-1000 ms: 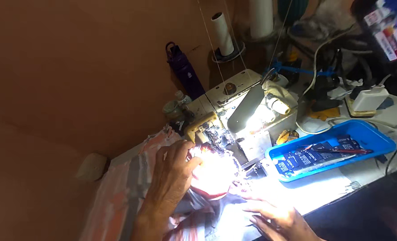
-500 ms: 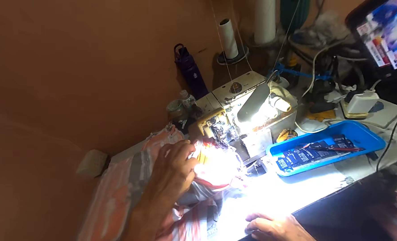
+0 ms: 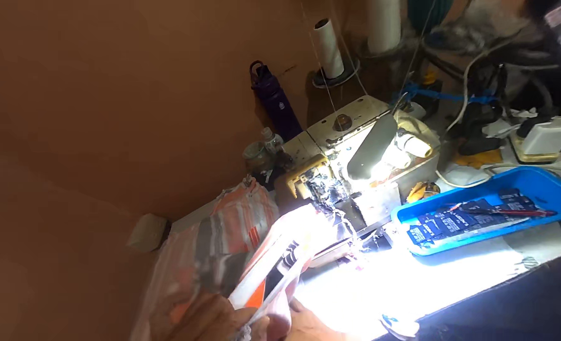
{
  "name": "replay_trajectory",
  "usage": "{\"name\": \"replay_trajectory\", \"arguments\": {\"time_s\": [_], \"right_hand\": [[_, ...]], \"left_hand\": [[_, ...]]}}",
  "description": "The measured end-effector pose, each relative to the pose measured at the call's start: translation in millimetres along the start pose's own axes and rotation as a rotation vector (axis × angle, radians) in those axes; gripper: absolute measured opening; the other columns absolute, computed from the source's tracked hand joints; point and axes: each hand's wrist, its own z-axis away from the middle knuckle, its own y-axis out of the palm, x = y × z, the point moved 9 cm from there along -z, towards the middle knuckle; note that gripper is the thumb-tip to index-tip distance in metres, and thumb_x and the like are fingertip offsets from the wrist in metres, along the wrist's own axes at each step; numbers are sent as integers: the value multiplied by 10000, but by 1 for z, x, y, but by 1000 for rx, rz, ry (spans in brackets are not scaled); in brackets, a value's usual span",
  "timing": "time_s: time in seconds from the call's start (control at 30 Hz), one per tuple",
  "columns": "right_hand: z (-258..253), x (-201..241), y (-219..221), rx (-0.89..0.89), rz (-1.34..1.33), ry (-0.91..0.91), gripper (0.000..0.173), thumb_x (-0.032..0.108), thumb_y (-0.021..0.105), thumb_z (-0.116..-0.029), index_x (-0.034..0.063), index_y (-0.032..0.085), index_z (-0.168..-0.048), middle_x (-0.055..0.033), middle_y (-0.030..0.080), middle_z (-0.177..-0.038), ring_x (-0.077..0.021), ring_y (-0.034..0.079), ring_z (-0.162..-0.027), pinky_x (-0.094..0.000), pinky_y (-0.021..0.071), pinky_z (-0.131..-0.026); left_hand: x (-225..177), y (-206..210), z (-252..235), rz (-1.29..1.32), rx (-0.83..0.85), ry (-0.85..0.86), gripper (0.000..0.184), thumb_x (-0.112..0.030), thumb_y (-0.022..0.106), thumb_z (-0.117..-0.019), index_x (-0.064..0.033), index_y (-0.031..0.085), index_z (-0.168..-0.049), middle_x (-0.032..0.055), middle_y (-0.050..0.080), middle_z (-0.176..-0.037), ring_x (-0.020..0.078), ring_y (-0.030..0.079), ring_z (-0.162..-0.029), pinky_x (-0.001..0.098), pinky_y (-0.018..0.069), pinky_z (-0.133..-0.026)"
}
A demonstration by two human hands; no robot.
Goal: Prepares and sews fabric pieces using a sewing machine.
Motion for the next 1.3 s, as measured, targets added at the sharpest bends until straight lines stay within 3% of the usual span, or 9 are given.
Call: {"name": "replay_trajectory", "arguments": {"time_s": [0.17, 0.3, 0.43, 0.53, 0.7, 0.9, 1.0, 1.1, 1.3], "right_hand": [[34, -16, -50, 202, -339, 33, 188, 24, 641, -950, -93, 728, -1068, -286, 695, -1127, -447, 675, -1080, -589, 520, -926], [40, -20, -124, -150, -298, -68, 165, 74, 597, -999, -45, 703, -957, -170, 683, -870, -215, 665, -793, -274, 534, -741], [33, -17, -184, -542, -24, -41, 262, 265, 691, -966, 7, 692, -1018, -115, 665, -891, -95, 569, -762, -157, 447, -696], [11, -18, -198, -431, -3, -79, 333, 296, 735, -931, 8, 700, -1094, -125, 690, -1027, -98, 568, -776, -187, 457, -699], [0, -21, -188, -376, -88, -240, 139, 126, 653, -966, 10, 712, -915, -116, 716, -894, -150, 651, -808, -243, 494, -735], [7, -16, -189, -258, -73, -153, 165, 135, 574, -1017, 11, 679, -995, -119, 663, -846, -185, 615, -734, -294, 487, -661], [11, -1, -197, -213, -124, -139, 148, 107, 594, -996, -5, 688, -1012, -122, 671, -836, -158, 595, -694, -247, 464, -626], [27, -2, -202, -302, -213, -155, 144, 84, 598, -1005, -34, 675, -978, -133, 652, -821, -120, 588, -735, -173, 462, -694], [70, -27, -179, -485, -439, -3, 152, 75, 614, -992, -71, 650, -966, -129, 656, -824, -20, 570, -731, -98, 448, -715]], "left_hand": [[-1, 4, 3, 76, -70, 3, 356, -260, 686, -964, 40, 722, -775, 182, 639, -689, 259, 586, -756, 419, 317, -963], [-4, 4, 2, 146, -72, 71, 463, -305, 618, -1022, 51, 645, -727, 189, 596, -679, 255, 556, -775, 392, 314, -960], [-9, 5, 2, 256, -89, 134, 462, -344, 605, -1030, 5, 603, -728, 152, 561, -684, 221, 550, -794, 363, 317, -966], [-10, 5, 1, 276, -96, 163, 441, -337, 626, -1021, -5, 595, -732, 142, 554, -688, 217, 551, -797, 372, 315, -973], [-7, 5, -5, 363, -95, 144, 446, -342, 636, -1015, -8, 573, -725, 114, 544, -690, 167, 552, -804, 337, 331, -969], [10, 10, -22, 780, 80, 129, 279, -332, 622, -992, -104, 602, -832, -66, 585, -866, -39, 552, -943, 150, 430, -869], [13, 9, -36, 926, 125, 148, 158, -315, 624, -984, -190, 638, -889, -137, 587, -929, -59, 551, -976, 131, 429, -864], [27, 19, -52, 1009, 65, 123, 110, -341, 645, -977, -271, 705, -919, -198, 615, -930, -79, 569, -948, 108, 444, -841], [33, 62, -70, 1151, -29, 100, 93, -337, 703, -950, -272, 703, -882, -191, 605, -841, -81, 565, -830, 94, 445, -757]]}}
